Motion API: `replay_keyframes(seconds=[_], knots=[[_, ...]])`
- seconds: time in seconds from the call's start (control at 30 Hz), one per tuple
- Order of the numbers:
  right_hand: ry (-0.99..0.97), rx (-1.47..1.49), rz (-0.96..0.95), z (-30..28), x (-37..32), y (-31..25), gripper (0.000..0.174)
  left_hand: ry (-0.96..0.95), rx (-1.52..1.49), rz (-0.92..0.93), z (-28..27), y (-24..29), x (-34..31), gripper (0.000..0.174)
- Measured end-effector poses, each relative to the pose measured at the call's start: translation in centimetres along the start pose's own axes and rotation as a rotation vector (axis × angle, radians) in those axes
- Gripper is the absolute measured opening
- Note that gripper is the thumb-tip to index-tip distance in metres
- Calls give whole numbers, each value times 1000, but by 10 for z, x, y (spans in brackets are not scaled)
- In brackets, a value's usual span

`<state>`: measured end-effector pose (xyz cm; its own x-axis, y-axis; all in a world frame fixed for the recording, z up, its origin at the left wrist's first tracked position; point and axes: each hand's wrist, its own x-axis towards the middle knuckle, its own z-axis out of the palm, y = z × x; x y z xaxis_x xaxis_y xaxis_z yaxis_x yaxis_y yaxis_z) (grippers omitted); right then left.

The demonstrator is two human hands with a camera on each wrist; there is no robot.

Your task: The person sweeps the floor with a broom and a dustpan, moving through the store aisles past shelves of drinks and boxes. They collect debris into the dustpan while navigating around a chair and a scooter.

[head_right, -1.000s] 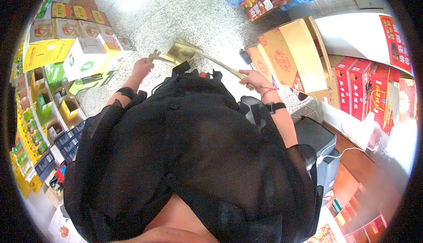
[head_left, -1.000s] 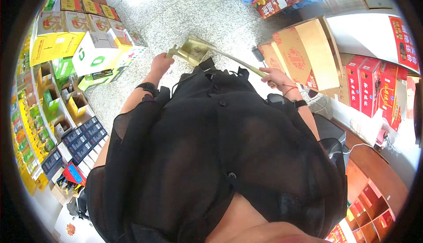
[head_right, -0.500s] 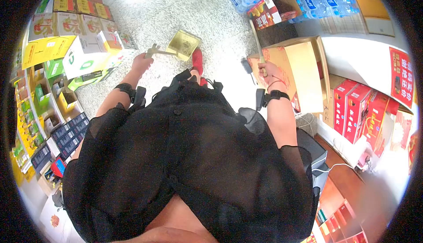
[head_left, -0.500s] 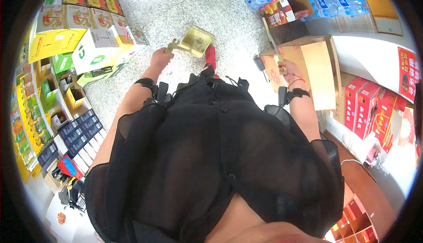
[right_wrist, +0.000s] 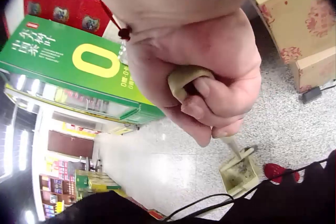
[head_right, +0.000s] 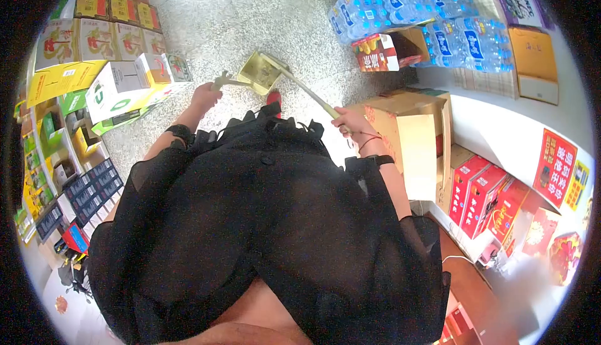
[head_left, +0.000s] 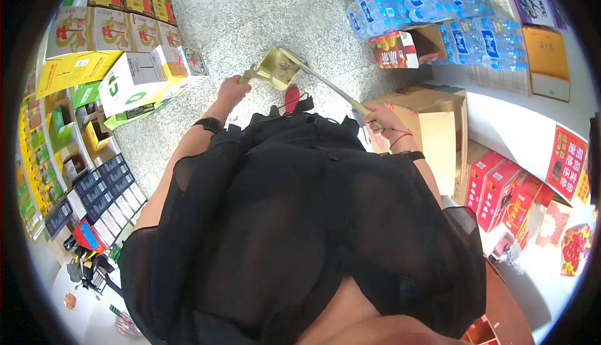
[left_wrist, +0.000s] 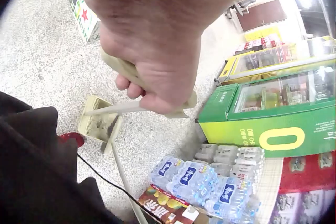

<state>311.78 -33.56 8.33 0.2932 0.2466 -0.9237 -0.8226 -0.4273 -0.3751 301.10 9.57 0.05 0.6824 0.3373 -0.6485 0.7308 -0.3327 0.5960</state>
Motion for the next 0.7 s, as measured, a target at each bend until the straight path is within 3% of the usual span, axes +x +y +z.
replay_keyframes(seconds=[0.07, 0.2, 0.23, 0.33, 0.4, 0.47, 0.6, 0.7], knots=[[-126, -17, -24, -11, 2, -22, 58, -5, -17, -4, -5, 5, 5, 28], [66, -123, -146, -35, 12, -58, 66, 8, 139, 74, -15, 3, 25, 30], [123, -65, -194, -34, 17, -65, 55, 12, 139, 73, -17, 3, 25, 31], [97, -6, -154, -36, 40, -99, 62, 52, 113, 32, -23, 12, 23, 30], [124, -4, -173, -39, 70, -110, 54, 69, 99, 11, -25, 17, 23, 29], [116, 104, -186, -41, 99, -123, 13, 91, 80, -14, -29, 22, 22, 29], [102, 39, -102, -29, 108, -148, 11, 133, 33, -31, -28, 30, 26, 28], [-14, -155, -68, -35, 103, -159, 14, 158, -10, -39, -21, 32, 37, 28]])
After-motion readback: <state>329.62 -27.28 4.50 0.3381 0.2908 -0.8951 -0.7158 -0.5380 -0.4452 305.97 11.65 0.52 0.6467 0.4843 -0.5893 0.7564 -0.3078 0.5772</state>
